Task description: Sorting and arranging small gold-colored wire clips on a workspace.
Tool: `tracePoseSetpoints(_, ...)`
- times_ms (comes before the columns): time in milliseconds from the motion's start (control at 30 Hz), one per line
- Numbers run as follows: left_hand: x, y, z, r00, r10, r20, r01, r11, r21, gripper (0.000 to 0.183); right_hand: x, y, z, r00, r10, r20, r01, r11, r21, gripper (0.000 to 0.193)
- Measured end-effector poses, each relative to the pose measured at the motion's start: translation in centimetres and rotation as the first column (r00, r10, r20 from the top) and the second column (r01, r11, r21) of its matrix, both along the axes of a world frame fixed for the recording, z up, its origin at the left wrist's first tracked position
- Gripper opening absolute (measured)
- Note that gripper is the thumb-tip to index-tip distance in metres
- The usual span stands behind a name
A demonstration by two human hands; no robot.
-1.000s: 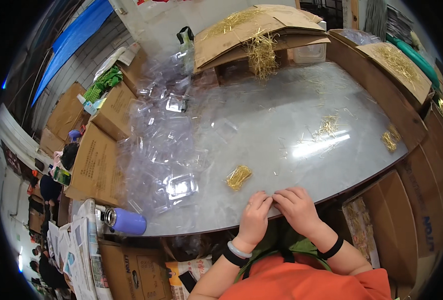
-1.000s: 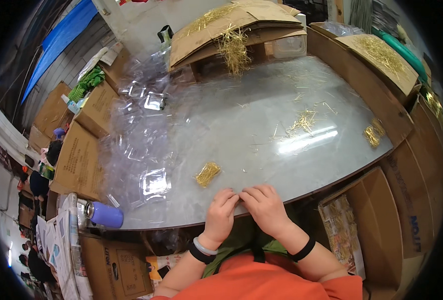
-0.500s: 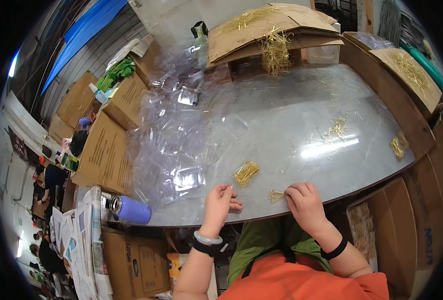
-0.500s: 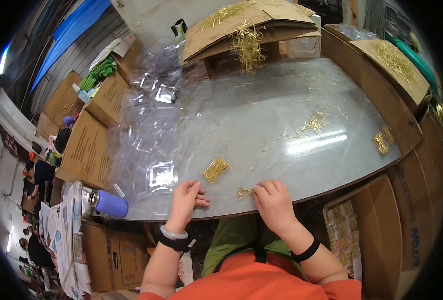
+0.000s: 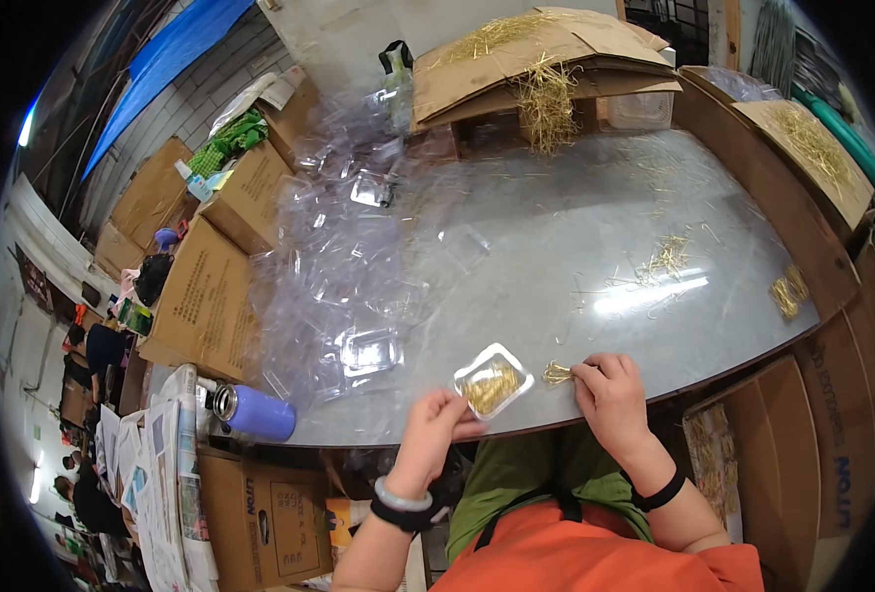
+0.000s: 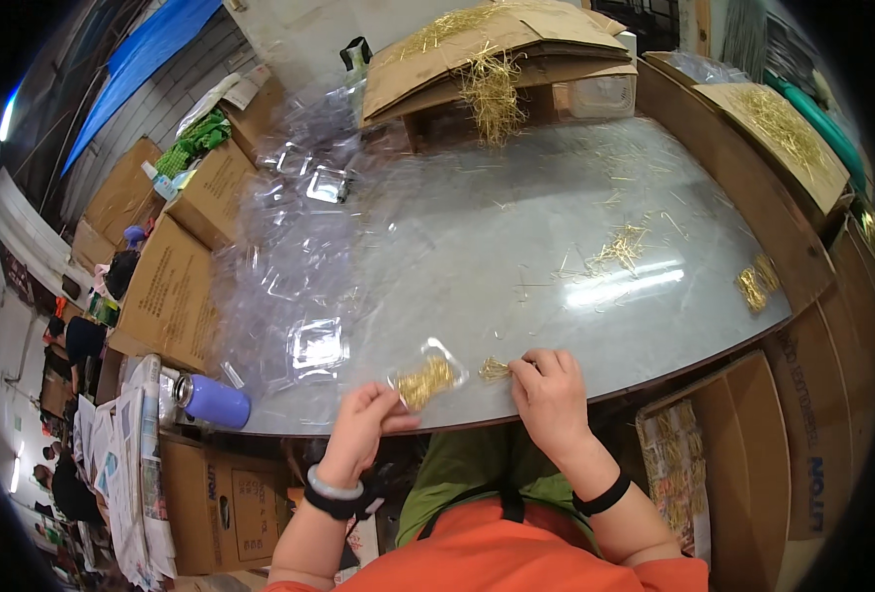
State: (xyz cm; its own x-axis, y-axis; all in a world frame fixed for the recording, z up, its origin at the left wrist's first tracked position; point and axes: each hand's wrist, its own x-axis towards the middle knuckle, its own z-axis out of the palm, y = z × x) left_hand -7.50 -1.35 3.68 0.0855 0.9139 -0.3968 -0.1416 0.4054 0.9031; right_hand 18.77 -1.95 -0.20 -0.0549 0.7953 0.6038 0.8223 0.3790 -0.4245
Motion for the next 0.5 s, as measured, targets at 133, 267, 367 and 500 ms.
tracePoseSetpoints(133,-0.8,-5.0,-0.6,0.98,-0.153,0.125,0.165,0.981,-0.097,0.017,-0.3,0.0,0.2,1.0,-0.002,0.015,0.002,1.0,-0.001,0.021)
tracePoseSetpoints(267,0.1,-7.1,-2.8,0.936,-0.264,0.232,0.308,0.934,-0.18,0.016,-0.7,0.2,0.1,0.999,0.019,0.035,-0.019,1.0,0.002,0.021)
tracePoseSetpoints(367,1.1,-6.9,-3.4,0.931,-0.291,0.221,0.334,0.923,-0.19,0.016,-0.9,0.1,0.3,0.995,0.076,0.063,-0.076,0.997,0.002,0.021)
tracePoseSetpoints(500,1.6,-6.2,-4.4,0.932,-0.269,0.241,0.317,0.93,-0.188,0.016,-1.0,-1.2,0.7,0.984,0.15,0.095,-0.145,0.988,-0.059,0.022)
